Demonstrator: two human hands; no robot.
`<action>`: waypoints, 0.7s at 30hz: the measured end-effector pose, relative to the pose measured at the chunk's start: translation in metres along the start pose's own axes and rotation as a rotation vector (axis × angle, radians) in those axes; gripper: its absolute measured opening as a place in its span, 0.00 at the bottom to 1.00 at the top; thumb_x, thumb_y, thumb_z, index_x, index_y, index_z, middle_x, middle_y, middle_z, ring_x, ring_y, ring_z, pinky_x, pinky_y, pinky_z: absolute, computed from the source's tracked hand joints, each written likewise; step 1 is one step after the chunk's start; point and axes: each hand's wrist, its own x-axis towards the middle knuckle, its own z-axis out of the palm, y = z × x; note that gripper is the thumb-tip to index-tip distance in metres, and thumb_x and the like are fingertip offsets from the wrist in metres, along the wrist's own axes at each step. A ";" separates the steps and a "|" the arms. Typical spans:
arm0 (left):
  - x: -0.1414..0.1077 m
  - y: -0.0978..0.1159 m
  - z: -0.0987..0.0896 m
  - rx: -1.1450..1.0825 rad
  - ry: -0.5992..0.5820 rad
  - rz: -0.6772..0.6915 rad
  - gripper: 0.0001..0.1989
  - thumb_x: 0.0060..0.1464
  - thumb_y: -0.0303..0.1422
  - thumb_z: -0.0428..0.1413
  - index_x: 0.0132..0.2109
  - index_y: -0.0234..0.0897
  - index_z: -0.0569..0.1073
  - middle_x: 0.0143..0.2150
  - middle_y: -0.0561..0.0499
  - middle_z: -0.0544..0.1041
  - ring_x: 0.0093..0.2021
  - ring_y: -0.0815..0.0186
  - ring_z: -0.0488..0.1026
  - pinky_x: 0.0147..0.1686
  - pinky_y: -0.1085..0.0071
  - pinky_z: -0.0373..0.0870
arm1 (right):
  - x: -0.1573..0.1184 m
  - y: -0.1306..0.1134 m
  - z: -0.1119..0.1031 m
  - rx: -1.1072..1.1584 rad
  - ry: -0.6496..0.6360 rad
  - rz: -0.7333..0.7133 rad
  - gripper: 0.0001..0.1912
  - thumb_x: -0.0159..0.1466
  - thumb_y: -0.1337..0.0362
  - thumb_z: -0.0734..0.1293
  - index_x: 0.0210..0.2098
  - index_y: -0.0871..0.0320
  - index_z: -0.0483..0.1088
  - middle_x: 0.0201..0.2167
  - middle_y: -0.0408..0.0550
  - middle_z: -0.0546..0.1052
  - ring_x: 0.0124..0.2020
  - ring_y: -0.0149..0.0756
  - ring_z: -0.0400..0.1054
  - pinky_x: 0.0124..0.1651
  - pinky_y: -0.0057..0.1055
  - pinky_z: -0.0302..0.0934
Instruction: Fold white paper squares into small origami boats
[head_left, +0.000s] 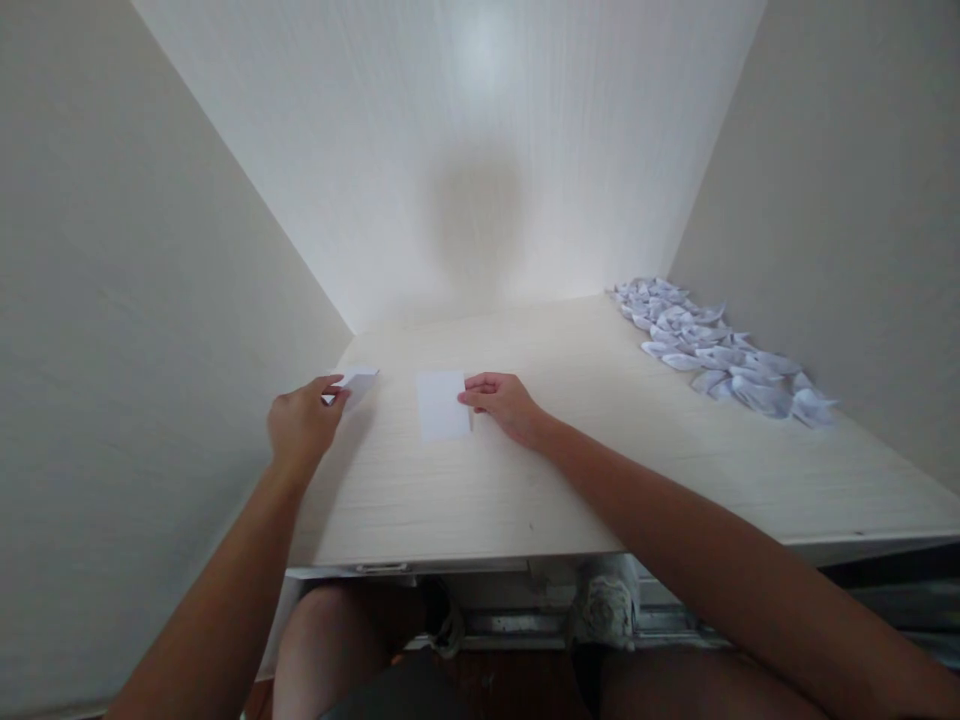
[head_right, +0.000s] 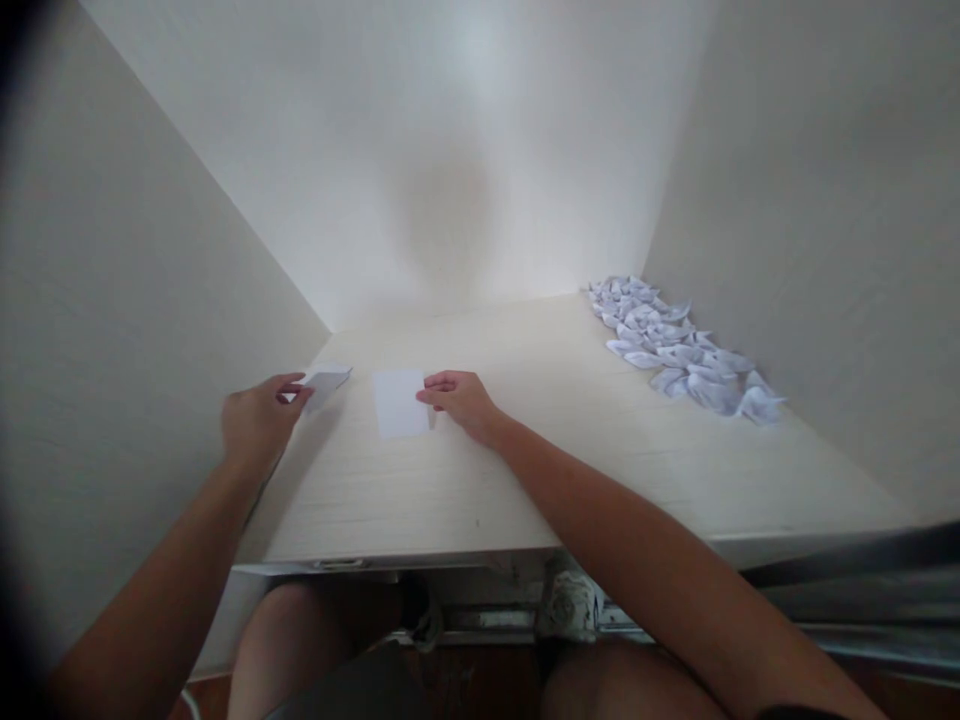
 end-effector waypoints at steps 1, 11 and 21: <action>0.000 0.002 -0.003 -0.033 0.022 -0.006 0.14 0.54 0.37 0.64 0.48 0.41 0.84 0.38 0.43 0.85 0.38 0.51 0.79 0.52 0.52 0.71 | 0.001 0.000 0.000 0.004 0.004 -0.001 0.11 0.50 0.69 0.80 0.31 0.58 0.78 0.33 0.46 0.81 0.33 0.31 0.71 0.42 0.33 0.64; -0.004 0.009 -0.012 -0.552 0.181 -0.201 0.19 0.43 0.37 0.71 0.44 0.37 0.83 0.32 0.47 0.84 0.32 0.57 0.82 0.35 0.62 0.79 | 0.002 0.004 -0.003 0.049 0.015 -0.014 0.16 0.44 0.64 0.82 0.30 0.57 0.76 0.34 0.47 0.82 0.36 0.33 0.72 0.41 0.33 0.64; 0.000 0.007 0.001 -0.812 0.076 -0.301 0.17 0.45 0.32 0.67 0.44 0.36 0.81 0.37 0.44 0.85 0.34 0.58 0.83 0.35 0.61 0.81 | 0.004 0.002 -0.005 0.080 0.017 -0.017 0.19 0.42 0.60 0.82 0.31 0.57 0.76 0.32 0.45 0.79 0.33 0.31 0.69 0.39 0.33 0.61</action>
